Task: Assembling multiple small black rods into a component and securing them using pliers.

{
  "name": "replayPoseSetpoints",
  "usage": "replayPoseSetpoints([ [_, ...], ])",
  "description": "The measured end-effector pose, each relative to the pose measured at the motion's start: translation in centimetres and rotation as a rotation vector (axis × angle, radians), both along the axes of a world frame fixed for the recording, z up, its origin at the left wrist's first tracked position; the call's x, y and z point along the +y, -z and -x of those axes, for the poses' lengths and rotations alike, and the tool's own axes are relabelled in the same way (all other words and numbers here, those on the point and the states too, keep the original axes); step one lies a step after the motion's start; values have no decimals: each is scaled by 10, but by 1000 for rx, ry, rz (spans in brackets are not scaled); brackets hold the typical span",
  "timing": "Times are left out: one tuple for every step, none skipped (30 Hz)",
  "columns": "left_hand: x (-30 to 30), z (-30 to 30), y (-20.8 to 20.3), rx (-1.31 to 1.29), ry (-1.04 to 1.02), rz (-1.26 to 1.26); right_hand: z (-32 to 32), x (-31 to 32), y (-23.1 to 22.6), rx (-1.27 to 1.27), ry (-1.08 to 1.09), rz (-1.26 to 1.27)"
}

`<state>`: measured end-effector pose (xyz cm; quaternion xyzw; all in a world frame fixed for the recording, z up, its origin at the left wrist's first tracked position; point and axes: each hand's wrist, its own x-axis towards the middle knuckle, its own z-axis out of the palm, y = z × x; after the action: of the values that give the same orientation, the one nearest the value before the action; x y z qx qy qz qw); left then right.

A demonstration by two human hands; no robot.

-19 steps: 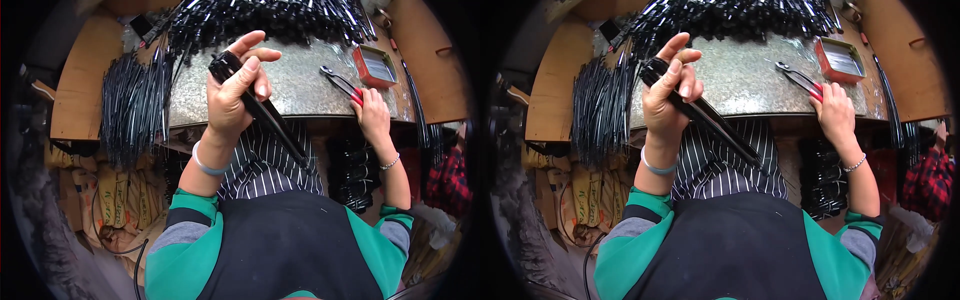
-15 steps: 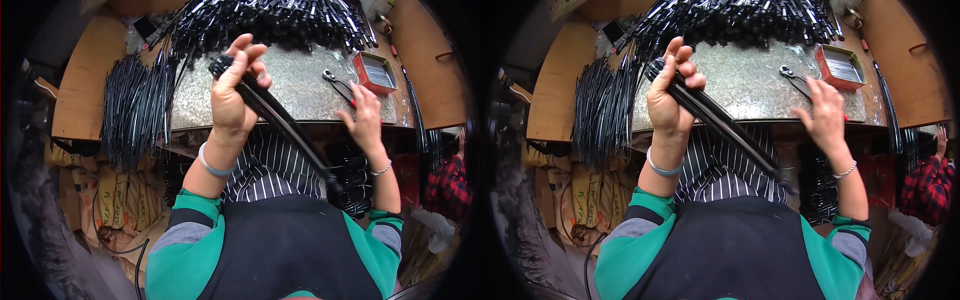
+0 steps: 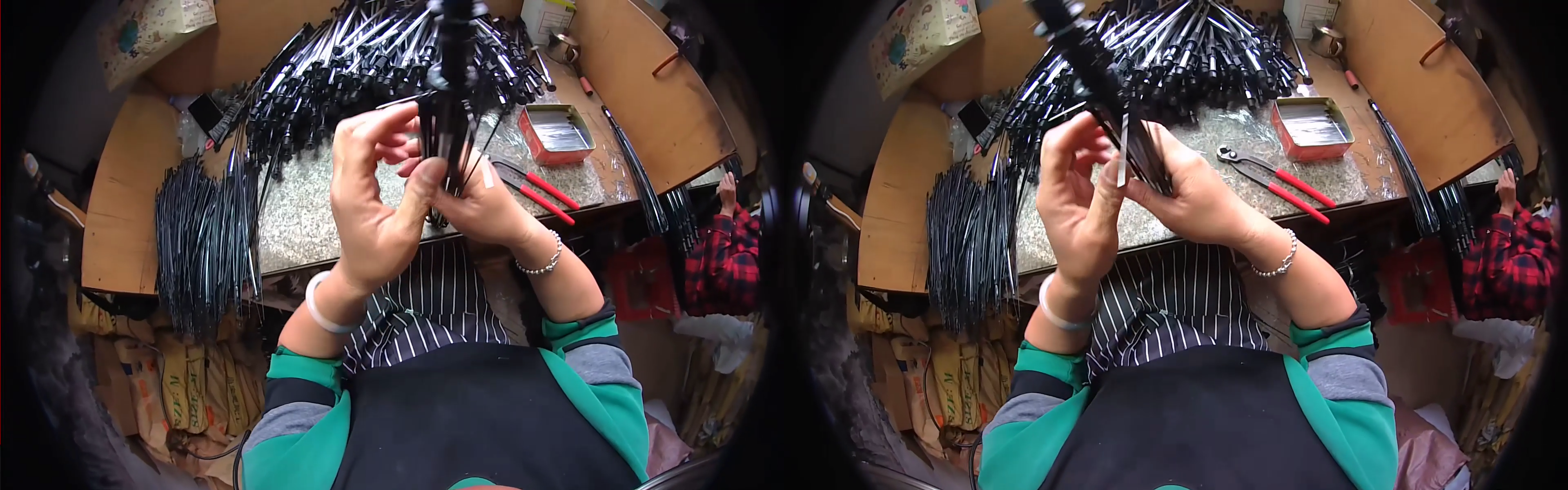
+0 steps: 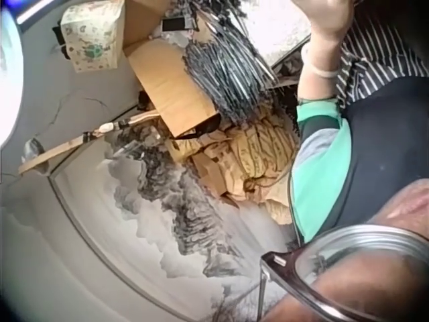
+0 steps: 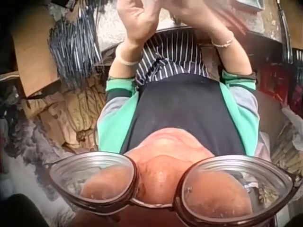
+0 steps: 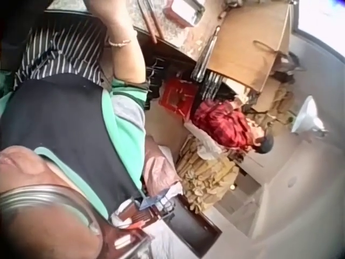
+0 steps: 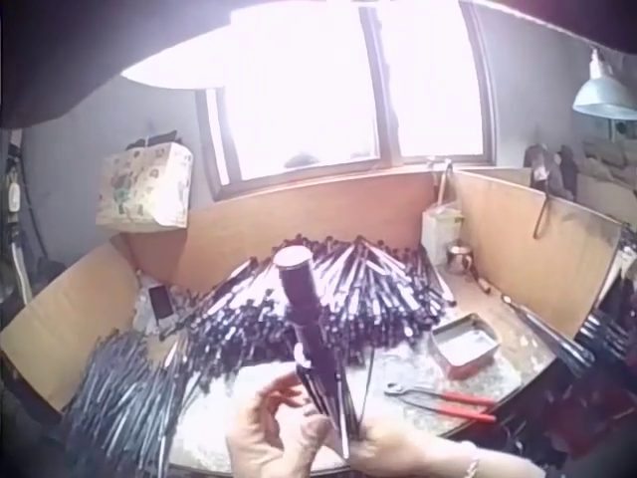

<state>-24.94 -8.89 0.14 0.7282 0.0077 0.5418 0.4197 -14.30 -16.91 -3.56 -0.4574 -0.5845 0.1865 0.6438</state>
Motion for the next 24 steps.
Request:
replayPoseSetpoints([
  [6,-3,-1,-4,-6,-5,4,-1,-5,19,-13,73],
  [12,-7,-1,-37,38,-33,7,-2,-10,38,-25,148],
  [14,-7,-2,-68,83,-61,8,-2,-17,-92,24,191],
  [14,-4,-5,-3,43,-73,10,-3,-15,-95,20,187],
  [11,-6,-10,-7,44,-75,11,-5,-10,-173,233,68],
  [5,-9,-17,-48,130,82,11,-7,-7,-249,444,-53],
  [3,-12,-20,-89,215,238,11,-6,-5,-243,607,-201],
  [9,-10,-18,-26,225,197,10,-11,-5,-245,607,-203],
  [11,-12,-19,-29,226,196,9,-18,-4,-478,696,-275],
  [13,-15,-20,-53,268,214,8,-23,-5,-712,784,-346],
  [13,-17,-21,-78,311,232,9,-23,-11,-754,732,-255],
  [14,-16,-23,-69,309,229,12,-21,-17,-755,733,-256],
  [15,-15,-25,-69,310,228,16,-20,-24,-626,704,-79],
  [16,-13,-28,-29,332,225,19,-21,-31,-494,669,94],
  [17,-12,-29,10,358,223,19,-24,-40,-425,599,242],
  [19,-13,-29,31,372,148,18,-24,-40,-427,601,242],
  [19,-13,-31,29,374,147,16,-22,-40,-98,412,228],
  [19,-14,-33,37,422,208,15,-21,-40,227,216,209],
  [19,-15,-34,44,469,268,16,-21,-39,190,248,159],
  [23,-16,-33,34,466,239,17,-16,-36,191,247,157],
  [26,-16,-35,35,466,238,18,-10,-31,-51,424,46],
  [28,-16,-36,31,475,254,19,-7,-29,-295,598,-68],
  [29,-17,-37,28,485,270,22,-9,-30,-189,491,-20],
  [29,-17,-38,22,442,256,22,-8,-28,-189,491,-21],
])
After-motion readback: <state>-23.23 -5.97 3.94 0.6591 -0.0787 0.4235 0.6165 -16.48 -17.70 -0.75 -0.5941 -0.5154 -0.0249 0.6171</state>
